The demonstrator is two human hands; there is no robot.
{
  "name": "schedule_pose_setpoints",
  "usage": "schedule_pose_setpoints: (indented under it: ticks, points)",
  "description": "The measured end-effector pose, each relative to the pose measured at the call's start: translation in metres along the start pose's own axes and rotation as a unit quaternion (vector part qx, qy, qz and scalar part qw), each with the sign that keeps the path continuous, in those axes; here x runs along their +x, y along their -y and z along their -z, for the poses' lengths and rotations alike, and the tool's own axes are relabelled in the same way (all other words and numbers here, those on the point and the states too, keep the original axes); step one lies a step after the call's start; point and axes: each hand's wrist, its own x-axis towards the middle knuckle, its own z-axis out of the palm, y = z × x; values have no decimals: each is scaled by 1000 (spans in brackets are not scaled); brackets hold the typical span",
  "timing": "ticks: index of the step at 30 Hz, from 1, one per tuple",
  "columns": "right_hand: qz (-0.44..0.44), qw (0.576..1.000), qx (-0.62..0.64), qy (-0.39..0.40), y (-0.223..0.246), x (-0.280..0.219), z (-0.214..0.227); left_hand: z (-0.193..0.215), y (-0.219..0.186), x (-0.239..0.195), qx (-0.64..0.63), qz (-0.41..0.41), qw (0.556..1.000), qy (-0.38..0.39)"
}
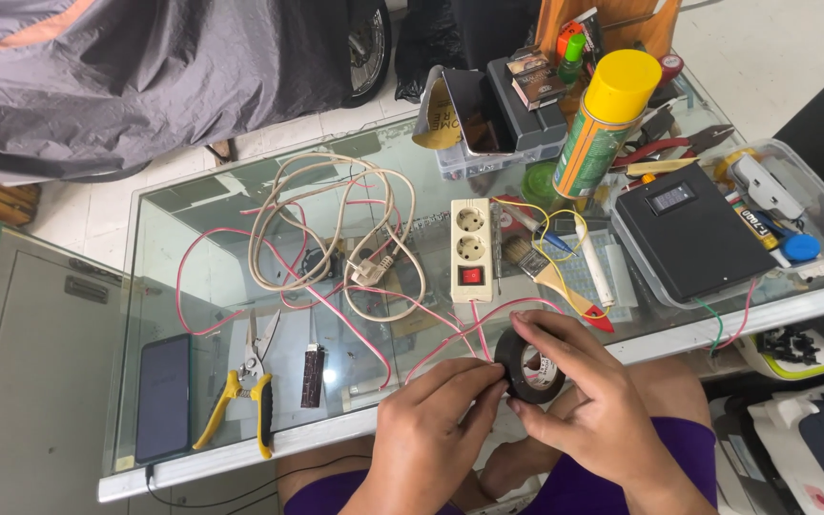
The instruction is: The person twists two pink wires together, wraps the joint with black electrical tape, and cuts the tape with pliers. They then pick up a yellow wire and a white cylindrical object, briefly touching the wire to a power strip before setting them down.
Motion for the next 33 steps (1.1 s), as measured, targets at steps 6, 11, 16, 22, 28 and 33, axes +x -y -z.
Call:
schedule_pose_setpoints:
  ticks: [6,11,16,22,28,33]
  points:
    - [11,999,-50,2,-3,-2,2,-3,4,0,32,-9,999,11]
    - [-44,997,-61,23,-7,1,2,-8,10,-1,21,-6,1000,19]
    - [5,1000,-21,0,-14,-3,-3,-13,11,1,13,19,999,22]
    - [13,988,149,36,-3,-9,-12,34,1,19,-123,212,969,44]
    - [-10,979,200,30,-3,-1,-4,28,-17,16,-84,86,990,73]
    - [-13,991,133,0,-4,-6,-3,12,-17,13,13,-7,999,35]
